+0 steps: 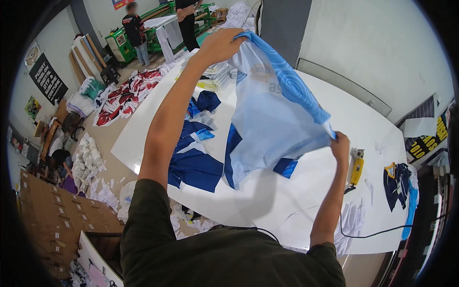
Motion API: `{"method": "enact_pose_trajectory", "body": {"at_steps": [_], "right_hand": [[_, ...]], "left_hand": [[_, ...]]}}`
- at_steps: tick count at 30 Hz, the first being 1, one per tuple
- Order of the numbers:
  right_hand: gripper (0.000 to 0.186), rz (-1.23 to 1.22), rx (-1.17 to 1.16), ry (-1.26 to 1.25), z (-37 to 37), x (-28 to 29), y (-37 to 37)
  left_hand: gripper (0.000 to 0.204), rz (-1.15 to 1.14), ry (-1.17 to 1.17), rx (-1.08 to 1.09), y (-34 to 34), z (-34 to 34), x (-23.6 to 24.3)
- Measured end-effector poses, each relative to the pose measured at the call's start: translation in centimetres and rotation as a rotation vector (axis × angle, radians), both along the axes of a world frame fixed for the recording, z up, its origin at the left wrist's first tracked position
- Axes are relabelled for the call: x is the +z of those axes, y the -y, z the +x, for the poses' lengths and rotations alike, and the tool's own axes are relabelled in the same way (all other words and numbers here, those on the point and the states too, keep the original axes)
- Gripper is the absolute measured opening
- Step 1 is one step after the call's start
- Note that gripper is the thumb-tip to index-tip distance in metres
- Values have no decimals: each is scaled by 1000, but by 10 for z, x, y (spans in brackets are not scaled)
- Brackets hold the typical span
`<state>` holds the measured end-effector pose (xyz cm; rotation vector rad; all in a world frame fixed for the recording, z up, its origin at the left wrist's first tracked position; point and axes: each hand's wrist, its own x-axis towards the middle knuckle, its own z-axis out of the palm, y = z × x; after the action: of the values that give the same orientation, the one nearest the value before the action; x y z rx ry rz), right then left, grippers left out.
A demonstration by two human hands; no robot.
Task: The person uses a yellow electric rotary cutter to trim the edges of a blue printed fabric piece on a white table. They hold the fabric steady with one hand while guiding the tool with the other, then peel off the excess backing material and stack the cut pieces.
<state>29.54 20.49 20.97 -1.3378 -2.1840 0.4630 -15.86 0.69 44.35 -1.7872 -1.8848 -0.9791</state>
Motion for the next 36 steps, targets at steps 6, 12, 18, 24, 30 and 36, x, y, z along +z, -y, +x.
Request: {"method": "enact_pose_trajectory", "body": {"at_steps": [6,12,18,24,30,36], "right_hand": [[24,152,-45,-222,106,83,98],[27,83,514,58,-27,85,234],[37,-179,701,-295,-121,-9,272],[28,-327,60,-203,15,-111,187],[38,2,-601,120,184,-229,109],[35,-39,-577,193,197,-240,138]], "left_hand": [[38,-5,43,-7,-41,-17,-19],[36,89,139,68,-106,-127,-109],[30,97,261,203,-48,-117,-275],[20,-220,675,200,118,74,-442],[51,-502,440,503,135,194,-452],[58,-587,319,510,159,217,-453]]}}
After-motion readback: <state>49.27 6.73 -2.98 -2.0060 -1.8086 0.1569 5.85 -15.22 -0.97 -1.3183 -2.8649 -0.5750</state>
